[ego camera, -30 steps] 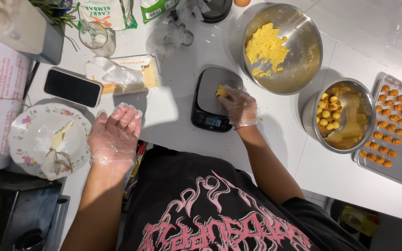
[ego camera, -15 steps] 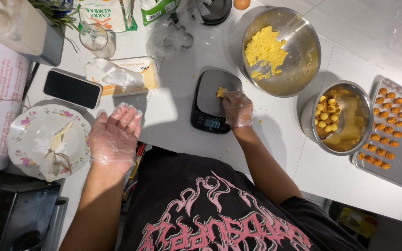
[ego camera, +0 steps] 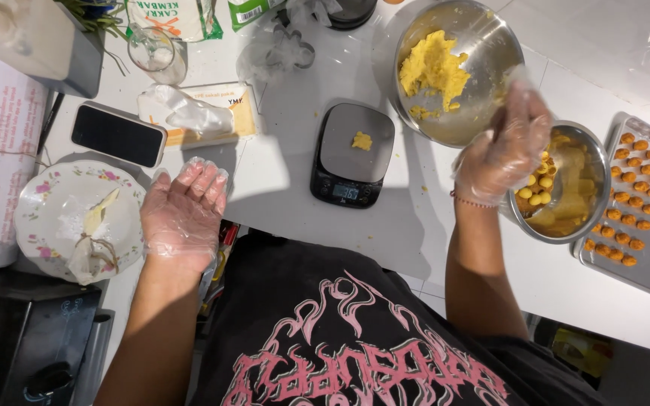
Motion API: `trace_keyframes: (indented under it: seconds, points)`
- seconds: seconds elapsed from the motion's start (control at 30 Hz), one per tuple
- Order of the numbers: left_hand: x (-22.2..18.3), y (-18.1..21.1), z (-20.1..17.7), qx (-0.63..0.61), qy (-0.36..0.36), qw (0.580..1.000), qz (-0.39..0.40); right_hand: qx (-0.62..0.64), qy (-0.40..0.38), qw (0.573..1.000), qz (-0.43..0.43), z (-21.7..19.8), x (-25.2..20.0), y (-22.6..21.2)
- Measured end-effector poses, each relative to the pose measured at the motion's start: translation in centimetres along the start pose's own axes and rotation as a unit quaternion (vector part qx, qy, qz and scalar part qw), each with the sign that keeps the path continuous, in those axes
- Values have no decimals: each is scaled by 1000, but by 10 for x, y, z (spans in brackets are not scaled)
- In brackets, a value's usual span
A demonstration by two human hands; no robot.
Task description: Portioning dough, weighing it on a digital scale, and rolling it into small balls.
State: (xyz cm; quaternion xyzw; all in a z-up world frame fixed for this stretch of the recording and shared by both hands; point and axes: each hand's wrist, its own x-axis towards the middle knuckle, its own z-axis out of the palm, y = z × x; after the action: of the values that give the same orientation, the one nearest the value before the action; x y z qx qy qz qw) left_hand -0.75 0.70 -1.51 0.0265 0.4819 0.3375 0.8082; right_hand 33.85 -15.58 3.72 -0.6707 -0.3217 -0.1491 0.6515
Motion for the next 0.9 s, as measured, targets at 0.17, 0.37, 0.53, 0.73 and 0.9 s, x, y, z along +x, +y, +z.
trace_keyframes:
  seconds: [0.17,0.37,0.53,0.73,0.9]
  points:
    - [-9,-1,10,1,17,1000,-6,-407,-276,865,102,-22,17,23]
    - [1,0,-8,5,5,1000,-3,-320,-302,891,-111,-11,-31,60]
    - [-3,-4,-10,16,9,1000,-6,-301,-445,843,-17,35,-65,58]
    - [34,-30,-16,40,-25,999,-25,-473,-469,744,52,67,-95,98]
    - [28,-66,36,100,-62,992,-47,-342,-347,858,161,50,-101,75]
